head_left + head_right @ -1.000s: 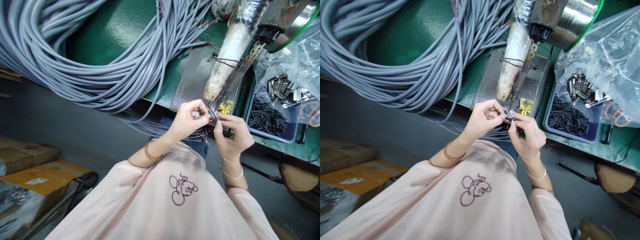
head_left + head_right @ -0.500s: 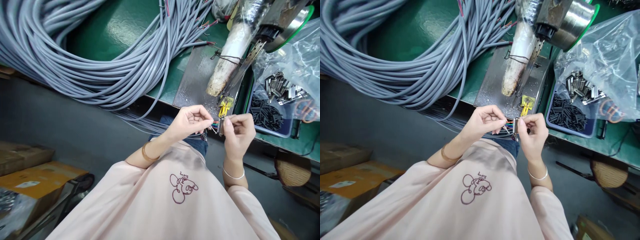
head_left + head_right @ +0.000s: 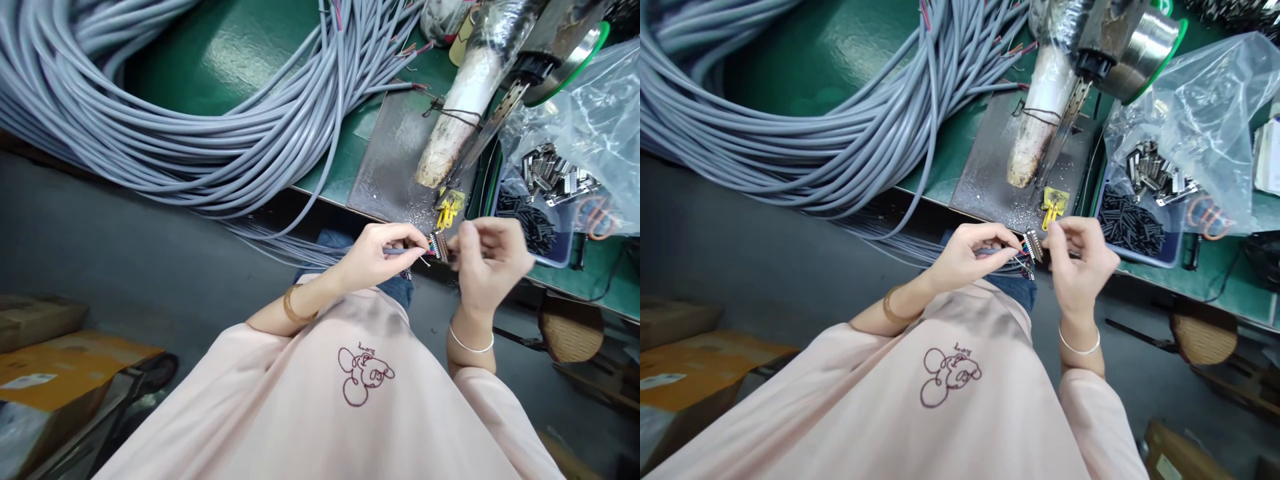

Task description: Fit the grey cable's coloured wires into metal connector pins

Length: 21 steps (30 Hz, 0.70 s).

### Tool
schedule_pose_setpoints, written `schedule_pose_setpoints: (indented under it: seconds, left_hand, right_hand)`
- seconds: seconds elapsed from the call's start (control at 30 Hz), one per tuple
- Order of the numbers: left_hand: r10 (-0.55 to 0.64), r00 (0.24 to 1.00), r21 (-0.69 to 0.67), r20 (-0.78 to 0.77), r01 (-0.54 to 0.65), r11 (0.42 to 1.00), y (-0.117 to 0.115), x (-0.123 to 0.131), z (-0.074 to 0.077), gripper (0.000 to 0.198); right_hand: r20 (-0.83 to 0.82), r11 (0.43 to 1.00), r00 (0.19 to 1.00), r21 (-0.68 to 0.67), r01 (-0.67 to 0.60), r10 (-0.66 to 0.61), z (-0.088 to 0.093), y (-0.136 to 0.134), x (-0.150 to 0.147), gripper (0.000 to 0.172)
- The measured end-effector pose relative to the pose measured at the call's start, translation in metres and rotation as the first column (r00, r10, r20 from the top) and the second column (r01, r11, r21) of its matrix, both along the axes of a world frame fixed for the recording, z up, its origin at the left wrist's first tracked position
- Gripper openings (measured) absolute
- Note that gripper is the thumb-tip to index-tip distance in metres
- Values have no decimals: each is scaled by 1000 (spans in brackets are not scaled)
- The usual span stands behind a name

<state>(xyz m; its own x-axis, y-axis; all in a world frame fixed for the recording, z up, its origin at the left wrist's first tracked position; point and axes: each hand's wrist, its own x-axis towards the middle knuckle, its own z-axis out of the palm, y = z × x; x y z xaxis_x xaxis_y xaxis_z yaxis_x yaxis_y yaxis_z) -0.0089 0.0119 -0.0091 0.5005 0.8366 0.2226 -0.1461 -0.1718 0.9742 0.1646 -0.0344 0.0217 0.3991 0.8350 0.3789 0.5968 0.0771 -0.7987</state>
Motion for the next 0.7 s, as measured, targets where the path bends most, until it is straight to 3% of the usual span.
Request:
schedule_pose_setpoints:
  seconds: [0.07, 0.13, 0.3, 0.4, 0.47, 0.6, 0.7]
  left_hand:
    - [7, 996, -182, 88, 10, 983, 3, 0, -2, 9]
    - [10, 981, -319, 191, 53, 946, 7, -1, -4, 11]
    - [-32, 967, -468, 251, 150, 871, 11, -1, -8, 18]
    - [-57, 968, -458, 246, 167, 873, 8, 0, -7, 20]
    - [-55, 970, -473, 236, 164, 866, 7, 2, -7, 22]
    - [8, 968, -593, 250, 147, 791, 4, 5, -11, 29]
    - [-1, 969, -638, 246, 163, 752, 2, 6, -12, 38]
  right_hand:
    - [9, 984, 995, 152, 93, -95, 3, -4, 1, 16]
    - [-36, 972, 994, 207, 109, -104, 5, -8, 1, 16]
    - [-93, 999, 995, -20, -32, 30, 1, -8, 4, 15]
    - [-275, 956, 945, -179, -231, 177, -6, -5, 9, 16]
    - [-346, 927, 904, -185, -326, 249, -10, -5, 11, 14]
    - [-121, 944, 936, 22, -329, 329, -13, -8, 7, 14]
    - [76, 913, 922, 127, -387, 380, -13, -11, 2, 17]
